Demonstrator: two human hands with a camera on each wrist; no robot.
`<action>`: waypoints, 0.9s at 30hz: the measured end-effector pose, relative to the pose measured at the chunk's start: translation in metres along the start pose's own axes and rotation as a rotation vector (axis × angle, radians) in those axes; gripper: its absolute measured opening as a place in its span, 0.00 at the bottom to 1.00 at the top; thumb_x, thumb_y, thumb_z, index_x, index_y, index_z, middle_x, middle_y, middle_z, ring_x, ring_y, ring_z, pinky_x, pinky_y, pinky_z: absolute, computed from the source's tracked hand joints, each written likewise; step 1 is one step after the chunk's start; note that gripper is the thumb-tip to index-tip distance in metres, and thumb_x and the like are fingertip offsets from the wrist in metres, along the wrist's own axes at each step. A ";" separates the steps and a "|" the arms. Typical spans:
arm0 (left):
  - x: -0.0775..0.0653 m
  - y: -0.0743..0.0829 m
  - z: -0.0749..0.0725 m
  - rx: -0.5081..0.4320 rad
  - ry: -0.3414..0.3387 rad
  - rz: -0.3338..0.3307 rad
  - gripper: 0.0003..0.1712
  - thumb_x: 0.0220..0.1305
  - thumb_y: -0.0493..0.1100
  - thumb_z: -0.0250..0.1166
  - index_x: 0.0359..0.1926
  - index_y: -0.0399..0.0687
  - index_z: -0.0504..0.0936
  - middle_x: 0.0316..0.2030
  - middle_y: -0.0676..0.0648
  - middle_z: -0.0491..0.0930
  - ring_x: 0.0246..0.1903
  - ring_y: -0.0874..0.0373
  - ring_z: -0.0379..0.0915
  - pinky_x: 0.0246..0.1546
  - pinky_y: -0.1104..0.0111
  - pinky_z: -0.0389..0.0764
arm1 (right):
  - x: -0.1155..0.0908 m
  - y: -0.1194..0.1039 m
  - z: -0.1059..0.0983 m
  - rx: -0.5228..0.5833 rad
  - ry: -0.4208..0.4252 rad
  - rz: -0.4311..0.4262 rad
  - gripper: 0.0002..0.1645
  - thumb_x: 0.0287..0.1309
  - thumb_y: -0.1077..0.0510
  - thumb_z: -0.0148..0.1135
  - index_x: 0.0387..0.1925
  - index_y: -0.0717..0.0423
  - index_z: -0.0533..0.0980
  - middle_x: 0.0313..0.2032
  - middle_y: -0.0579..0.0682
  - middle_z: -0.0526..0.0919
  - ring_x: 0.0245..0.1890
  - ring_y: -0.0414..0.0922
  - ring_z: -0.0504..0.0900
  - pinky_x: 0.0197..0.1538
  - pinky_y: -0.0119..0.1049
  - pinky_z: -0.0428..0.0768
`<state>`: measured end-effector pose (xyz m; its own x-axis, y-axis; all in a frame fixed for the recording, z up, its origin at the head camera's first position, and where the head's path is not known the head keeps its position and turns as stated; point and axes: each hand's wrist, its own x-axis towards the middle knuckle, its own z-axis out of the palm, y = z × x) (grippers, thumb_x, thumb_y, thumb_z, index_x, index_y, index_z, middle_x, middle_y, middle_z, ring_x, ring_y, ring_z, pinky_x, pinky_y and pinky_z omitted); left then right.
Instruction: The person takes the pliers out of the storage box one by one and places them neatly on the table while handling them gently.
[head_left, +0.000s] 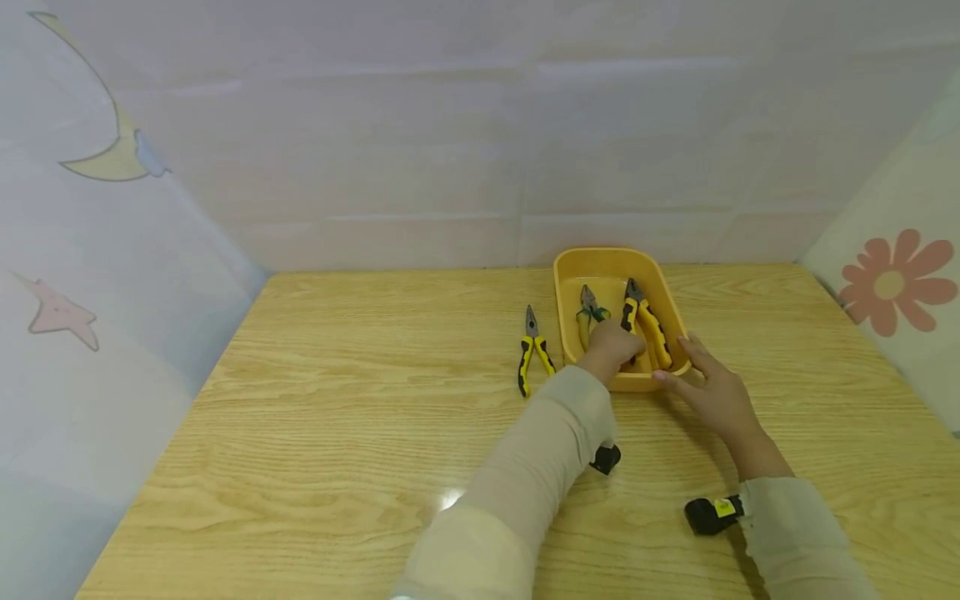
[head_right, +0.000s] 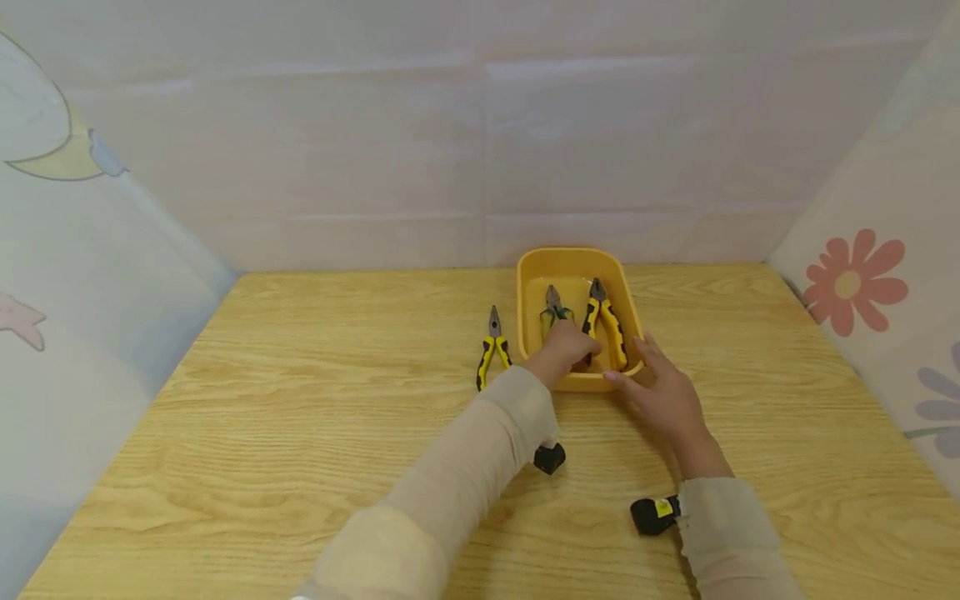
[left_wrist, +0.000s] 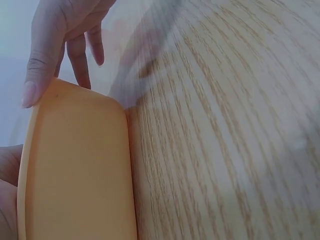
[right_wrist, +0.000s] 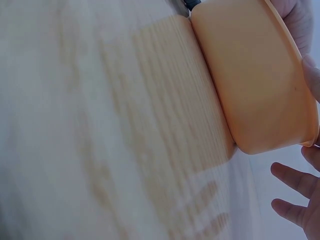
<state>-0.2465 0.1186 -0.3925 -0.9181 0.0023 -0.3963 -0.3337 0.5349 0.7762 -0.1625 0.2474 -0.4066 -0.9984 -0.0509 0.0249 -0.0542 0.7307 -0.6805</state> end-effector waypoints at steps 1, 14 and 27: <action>0.001 0.000 0.000 -0.009 -0.005 -0.007 0.08 0.46 0.38 0.65 0.24 0.39 0.74 0.17 0.48 0.68 0.12 0.57 0.61 0.11 0.69 0.63 | 0.000 0.000 0.000 -0.001 0.002 -0.001 0.45 0.53 0.40 0.52 0.65 0.54 0.45 0.65 0.52 0.40 0.58 0.66 0.45 0.48 0.66 0.52; 0.008 0.001 -0.004 -0.204 -0.045 -0.105 0.16 0.42 0.31 0.68 0.36 0.33 0.76 0.24 0.44 0.73 0.15 0.54 0.74 0.17 0.69 0.76 | 0.001 0.000 0.002 0.007 0.003 -0.005 0.45 0.53 0.41 0.52 0.65 0.55 0.45 0.65 0.52 0.40 0.58 0.66 0.47 0.48 0.65 0.53; 0.012 0.000 -0.003 -0.447 -0.079 -0.168 0.13 0.43 0.23 0.64 0.34 0.29 0.74 0.21 0.42 0.72 0.23 0.49 0.76 0.22 0.65 0.78 | -0.001 0.000 0.001 0.005 0.008 0.005 0.46 0.53 0.40 0.52 0.65 0.54 0.46 0.65 0.53 0.40 0.59 0.65 0.45 0.49 0.65 0.52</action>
<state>-0.2580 0.1158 -0.3954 -0.8306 0.0202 -0.5565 -0.5508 0.1175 0.8264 -0.1619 0.2468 -0.4076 -0.9987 -0.0422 0.0270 -0.0493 0.7274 -0.6844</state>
